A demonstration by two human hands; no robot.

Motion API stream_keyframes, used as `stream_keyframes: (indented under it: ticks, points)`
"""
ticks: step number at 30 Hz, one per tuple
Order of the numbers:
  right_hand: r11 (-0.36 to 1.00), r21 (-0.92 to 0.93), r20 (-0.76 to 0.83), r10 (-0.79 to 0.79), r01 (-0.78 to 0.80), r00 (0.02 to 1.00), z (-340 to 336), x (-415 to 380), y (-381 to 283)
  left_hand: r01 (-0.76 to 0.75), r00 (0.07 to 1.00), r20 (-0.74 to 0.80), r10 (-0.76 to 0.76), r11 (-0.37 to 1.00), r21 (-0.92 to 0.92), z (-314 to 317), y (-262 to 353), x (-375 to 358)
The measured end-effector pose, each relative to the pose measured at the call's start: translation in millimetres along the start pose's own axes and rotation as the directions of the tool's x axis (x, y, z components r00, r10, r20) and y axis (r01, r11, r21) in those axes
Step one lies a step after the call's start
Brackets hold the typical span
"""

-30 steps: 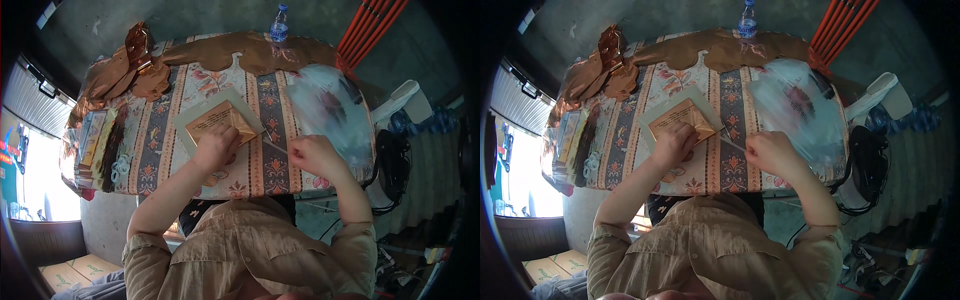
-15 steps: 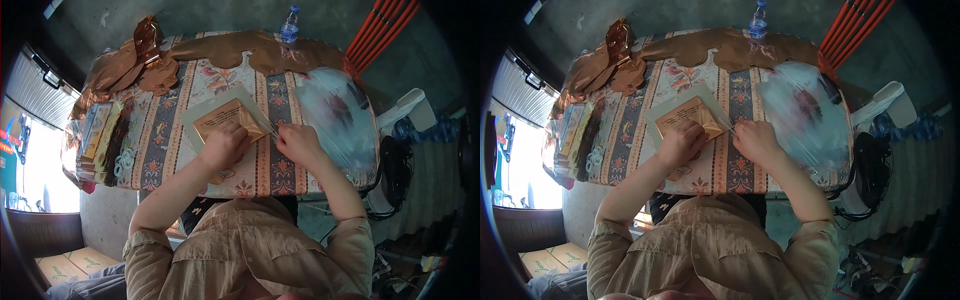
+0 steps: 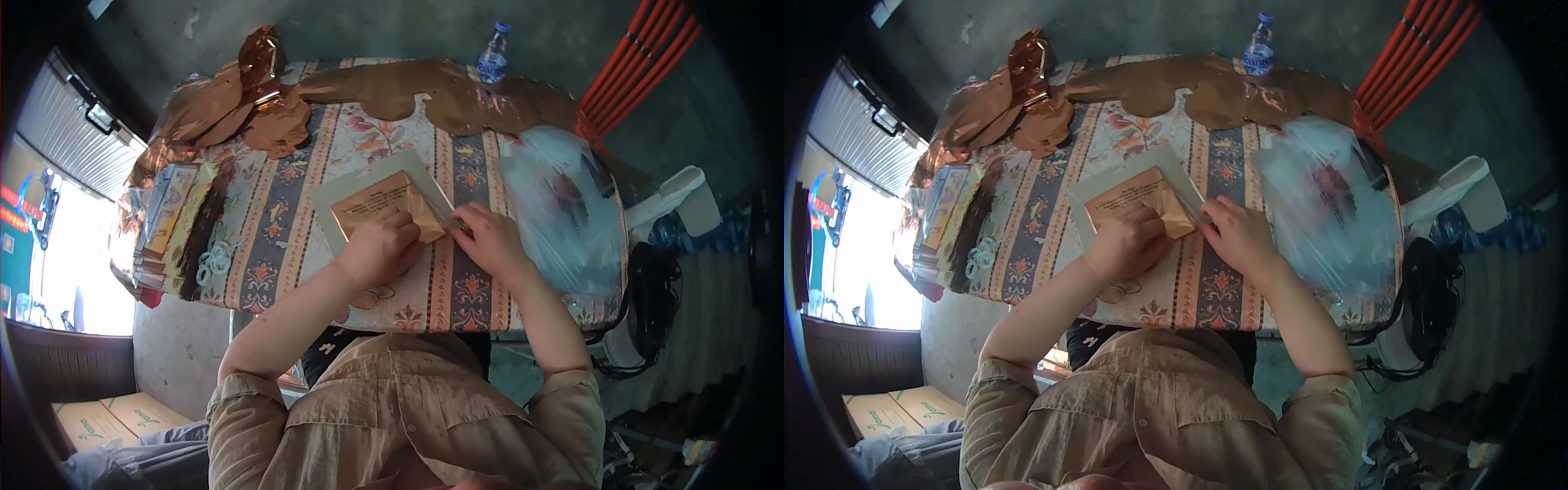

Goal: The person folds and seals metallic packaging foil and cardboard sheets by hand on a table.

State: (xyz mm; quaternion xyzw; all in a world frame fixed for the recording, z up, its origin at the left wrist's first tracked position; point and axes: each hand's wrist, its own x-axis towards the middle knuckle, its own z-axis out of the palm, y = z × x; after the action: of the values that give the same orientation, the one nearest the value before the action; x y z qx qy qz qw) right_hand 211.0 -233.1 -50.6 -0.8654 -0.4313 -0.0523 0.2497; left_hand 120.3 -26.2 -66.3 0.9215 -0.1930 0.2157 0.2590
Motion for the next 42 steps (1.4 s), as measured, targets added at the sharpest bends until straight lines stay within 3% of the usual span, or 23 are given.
stream_keyframes:
  ticks: [2,6,8,10,13,16,20,23,27,34,36,37,39,42]
  points:
    - [0.998,0.003,-0.024,-0.06,0.06,0.998,1,-1,1,0.032,0.995,0.097,-0.029,0.999,-0.029,-5,0,-2]
    - [1.0,-0.004,0.035,-0.026,0.026,0.999,-1,-1,-1,0.098,0.992,0.091,-0.092,0.993,-0.065,-47,20,-17]
    - [1.0,-0.008,0.033,-0.011,0.011,0.999,-2,-2,-2,0.327,0.945,-0.041,-0.325,0.938,0.111,-85,19,-33]
    - [1.0,-0.003,0.043,-0.01,0.01,0.999,-2,-1,-2,0.573,0.813,-0.19,-0.55,0.814,0.093,-116,7,-50]
    - [1.0,-0.01,0.066,0.0,0.001,0.998,-2,-3,0,0.671,0.728,-0.204,-0.655,0.741,0.016,-130,2,-66]
    - [1.0,-0.016,0.063,-0.013,0.014,0.998,-1,-1,-2,0.311,0.95,-0.04,-0.31,0.95,0.031,-103,2,-66]
    - [0.999,-0.018,0.038,-0.031,0.031,0.999,-1,-2,-3,0.133,0.991,-0.001,-0.133,0.991,-0.004,-60,-2,-43]
    - [0.998,-0.03,0.03,-0.045,0.046,0.999,2,-2,-1,0.145,0.986,0.082,-0.146,0.989,0.016,-37,-12,-38]
    - [0.996,-0.07,0.029,-0.056,0.058,0.998,3,-2,-1,0.099,0.992,0.068,-0.106,0.99,0.101,-29,-13,-37]
    - [0.996,-0.094,0.061,0.006,0.0,0.998,-7,-3,-9,0.138,0.987,0.076,-0.14,0.99,0.027,-33,-9,-39]
    - [0.991,0.008,0.01,-0.134,0.134,0.991,-12,-1,-20,0.141,0.986,0.081,-0.145,0.988,0.056,-36,-13,-38]
    - [0.993,-0.005,0.016,-0.12,0.121,0.993,-10,-3,-26,0.133,0.987,0.082,-0.136,0.99,0.037,-35,-13,-38]
    - [0.937,0.087,-0.011,-0.338,0.337,0.941,-2,-6,-41,0.149,0.984,0.09,-0.154,0.987,0.058,-36,-12,-38]
    - [0.913,0.033,0.023,-0.408,0.407,0.913,15,-15,-58,0.149,0.984,0.091,-0.154,0.987,0.052,-36,-12,-39]
